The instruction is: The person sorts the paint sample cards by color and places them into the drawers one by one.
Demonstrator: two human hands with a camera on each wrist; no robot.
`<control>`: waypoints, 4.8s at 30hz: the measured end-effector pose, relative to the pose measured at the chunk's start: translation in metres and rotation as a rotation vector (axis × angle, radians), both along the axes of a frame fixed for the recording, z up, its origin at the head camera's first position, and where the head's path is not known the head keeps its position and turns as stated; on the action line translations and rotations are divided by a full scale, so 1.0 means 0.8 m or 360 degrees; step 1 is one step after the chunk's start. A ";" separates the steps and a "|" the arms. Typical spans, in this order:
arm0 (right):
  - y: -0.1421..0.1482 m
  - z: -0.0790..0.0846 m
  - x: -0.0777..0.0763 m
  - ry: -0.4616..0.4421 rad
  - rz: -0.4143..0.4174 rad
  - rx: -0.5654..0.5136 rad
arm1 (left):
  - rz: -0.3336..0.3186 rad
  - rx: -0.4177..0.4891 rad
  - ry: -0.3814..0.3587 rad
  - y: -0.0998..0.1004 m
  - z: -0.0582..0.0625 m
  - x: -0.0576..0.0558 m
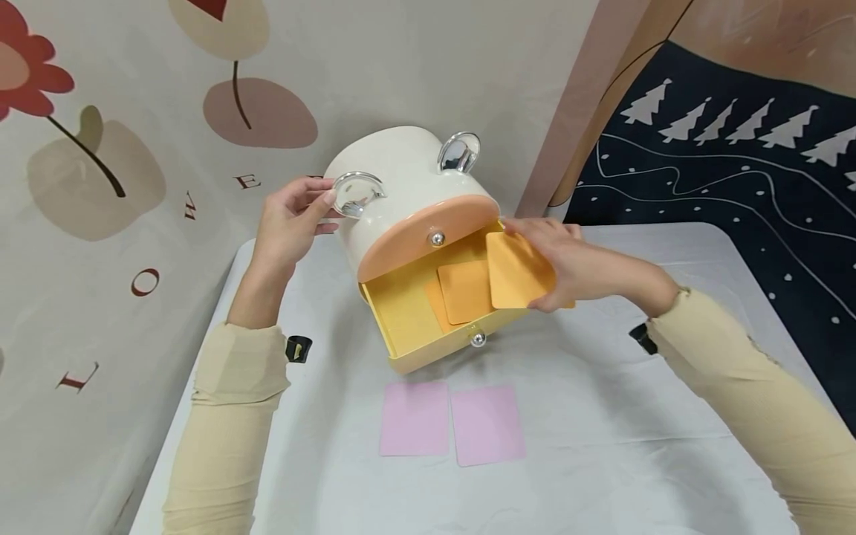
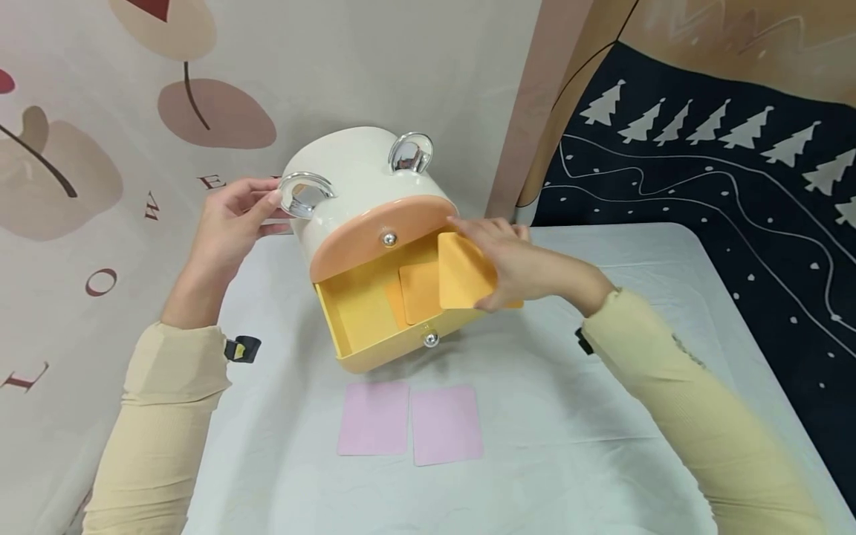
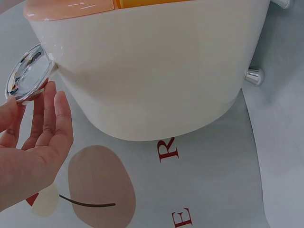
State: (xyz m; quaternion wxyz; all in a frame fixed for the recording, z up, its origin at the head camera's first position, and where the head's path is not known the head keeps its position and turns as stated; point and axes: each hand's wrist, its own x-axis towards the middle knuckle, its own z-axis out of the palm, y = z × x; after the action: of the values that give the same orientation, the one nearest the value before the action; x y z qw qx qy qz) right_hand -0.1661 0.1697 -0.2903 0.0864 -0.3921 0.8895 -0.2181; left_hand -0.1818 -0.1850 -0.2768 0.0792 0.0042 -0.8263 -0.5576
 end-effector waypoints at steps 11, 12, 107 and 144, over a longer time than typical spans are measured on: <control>-0.049 -0.001 -0.022 -0.0122 0.0183 0.0015 | -0.0007 0.0003 0.0021 0.002 0.003 0.002; -0.052 -0.002 -0.023 -0.0130 0.0185 0.0020 | -0.0008 0.0009 0.0022 0.002 0.003 0.002; -0.058 -0.100 0.000 -0.0583 0.0166 -0.0498 | -0.0037 0.0013 0.0020 -0.002 0.002 0.000; -0.110 -0.178 -0.034 -0.0886 -0.0098 -0.0496 | -0.0037 0.0102 0.0017 0.000 0.004 0.000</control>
State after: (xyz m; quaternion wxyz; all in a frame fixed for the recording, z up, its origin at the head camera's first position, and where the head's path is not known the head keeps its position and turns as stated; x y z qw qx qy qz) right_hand -0.1936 0.0819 -0.4326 0.2587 -0.2987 0.7991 -0.4531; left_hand -0.1821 -0.1851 -0.2739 0.0769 -0.0058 -0.8076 -0.5847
